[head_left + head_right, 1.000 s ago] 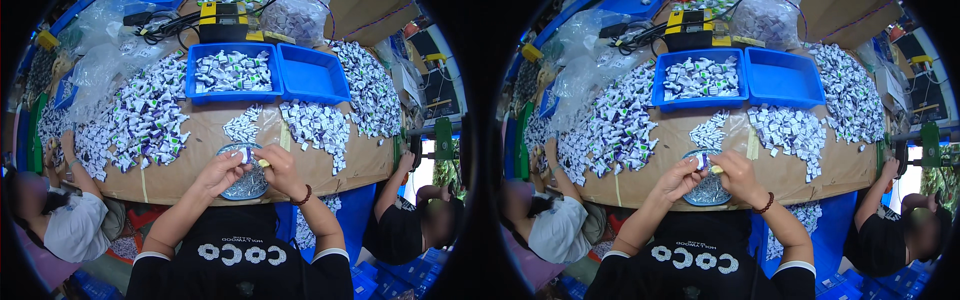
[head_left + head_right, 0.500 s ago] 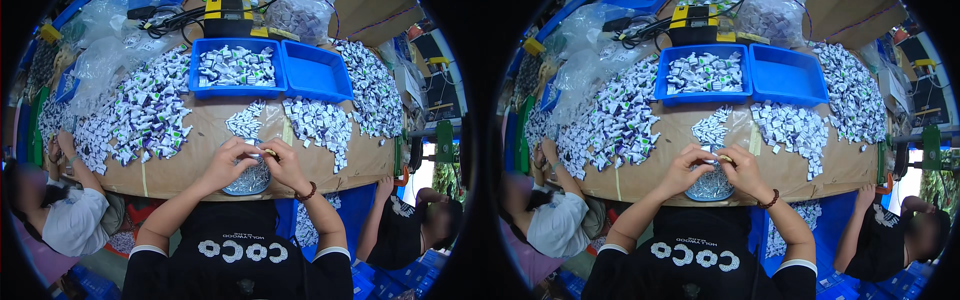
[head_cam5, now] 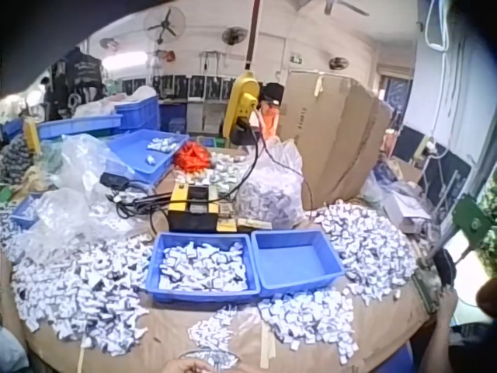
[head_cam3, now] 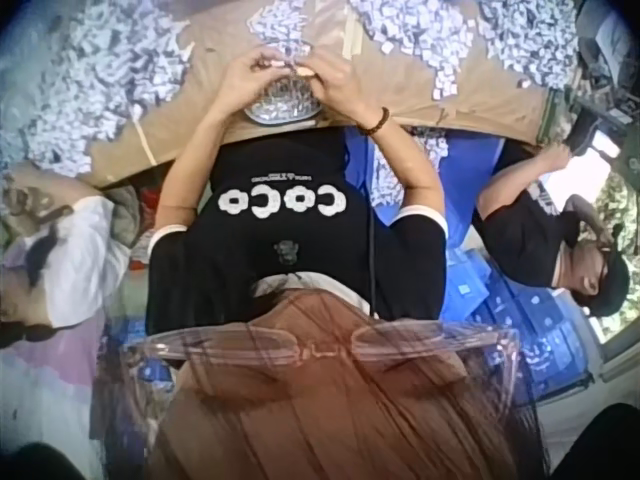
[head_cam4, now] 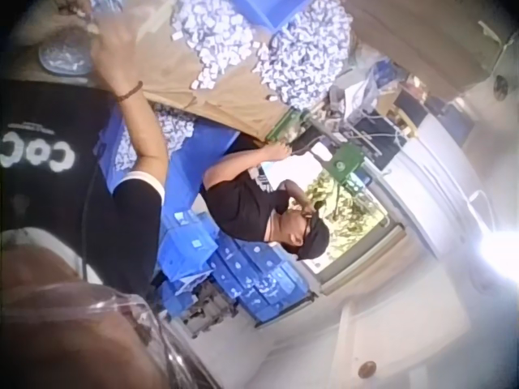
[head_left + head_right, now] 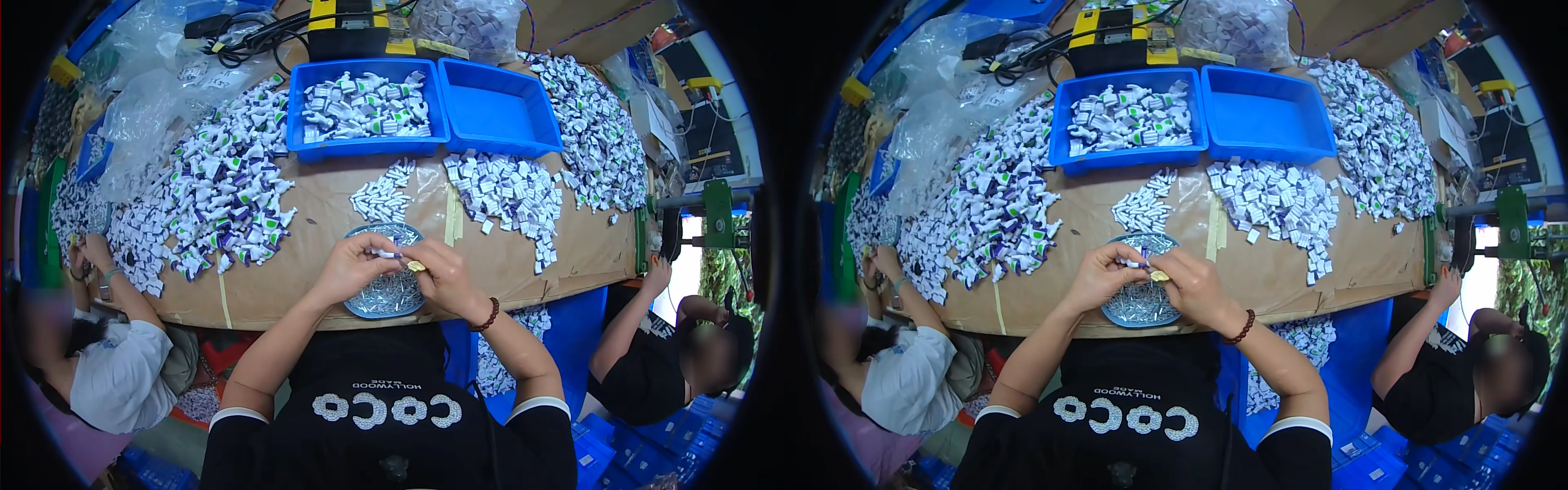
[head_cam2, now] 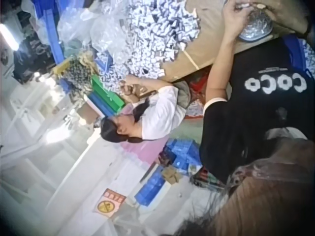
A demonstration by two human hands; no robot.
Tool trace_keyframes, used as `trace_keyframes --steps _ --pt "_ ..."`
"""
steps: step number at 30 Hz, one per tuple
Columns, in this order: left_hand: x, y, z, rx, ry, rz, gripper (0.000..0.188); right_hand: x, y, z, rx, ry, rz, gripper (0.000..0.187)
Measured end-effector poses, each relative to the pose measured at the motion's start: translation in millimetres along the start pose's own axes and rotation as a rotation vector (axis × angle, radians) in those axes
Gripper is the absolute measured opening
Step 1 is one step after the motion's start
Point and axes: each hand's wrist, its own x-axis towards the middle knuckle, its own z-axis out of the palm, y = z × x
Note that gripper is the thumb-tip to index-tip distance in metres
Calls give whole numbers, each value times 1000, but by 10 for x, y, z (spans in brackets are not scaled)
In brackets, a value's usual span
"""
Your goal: Sorting small white and purple components and placing them into a central pile or container at a factory workbench.
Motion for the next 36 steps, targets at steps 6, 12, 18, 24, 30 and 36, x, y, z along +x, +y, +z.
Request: trace_keyframes --steps 6,12,18,24,30,36 --pt "41 -84 12 -471 58 -181 17 -154 124 -25 -129 -24 -25 36" --pt "20 -50 9 -327 98 -189 21 -579 833 -546 -376 149 440 22" --pt "29 -47 66 -307 17 -159 20 -614 1140 -668 -514 159 609 25" --pt "-44 36 80 -319 92 -210 26 -577 1041 -648 -397 198 559 21" --pt "-33 22 98 -533 -8 -216 26 -15 224 -418 533 252 629 14" --pt "-81 94 97 -548 -36 -167 27 156 -19 -195 752 151 647 19"
